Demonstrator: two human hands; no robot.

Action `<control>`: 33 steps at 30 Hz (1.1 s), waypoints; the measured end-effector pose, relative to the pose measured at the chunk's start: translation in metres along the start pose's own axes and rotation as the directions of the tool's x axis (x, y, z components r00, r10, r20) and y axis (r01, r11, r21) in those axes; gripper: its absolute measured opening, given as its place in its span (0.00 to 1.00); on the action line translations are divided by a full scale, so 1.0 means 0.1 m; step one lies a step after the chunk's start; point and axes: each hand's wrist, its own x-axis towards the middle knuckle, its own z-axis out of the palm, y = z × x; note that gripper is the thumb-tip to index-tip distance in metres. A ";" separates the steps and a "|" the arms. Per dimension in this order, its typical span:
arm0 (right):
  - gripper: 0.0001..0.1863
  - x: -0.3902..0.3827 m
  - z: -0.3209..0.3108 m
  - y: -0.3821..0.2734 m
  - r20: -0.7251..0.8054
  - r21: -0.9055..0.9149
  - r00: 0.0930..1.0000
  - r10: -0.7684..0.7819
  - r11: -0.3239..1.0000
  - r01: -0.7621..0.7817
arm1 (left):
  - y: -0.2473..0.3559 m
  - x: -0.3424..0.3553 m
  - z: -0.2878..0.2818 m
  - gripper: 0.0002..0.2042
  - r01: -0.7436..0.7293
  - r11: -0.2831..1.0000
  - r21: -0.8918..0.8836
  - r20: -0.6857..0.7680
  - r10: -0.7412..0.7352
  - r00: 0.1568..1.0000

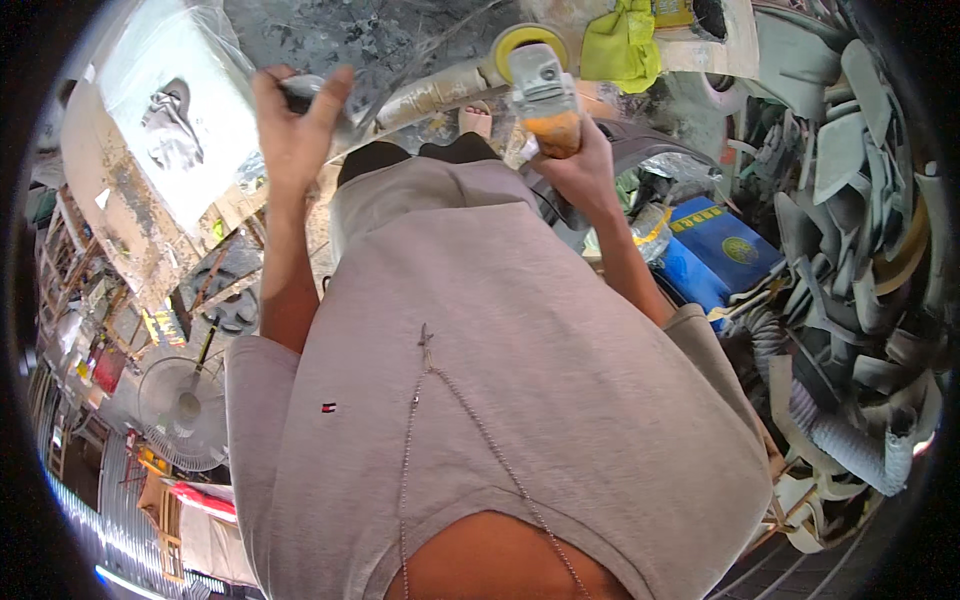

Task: Grinding a small metal or composite part using a hand-held angle grinder at a workbench.

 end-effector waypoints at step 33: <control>0.25 0.45 -0.49 -0.86 0.356 0.051 0.933 0.054 0.996 -0.077 | 1.70 0.26 0.76 0.31 -0.326 0.583 0.744 0.092 0.393 0.915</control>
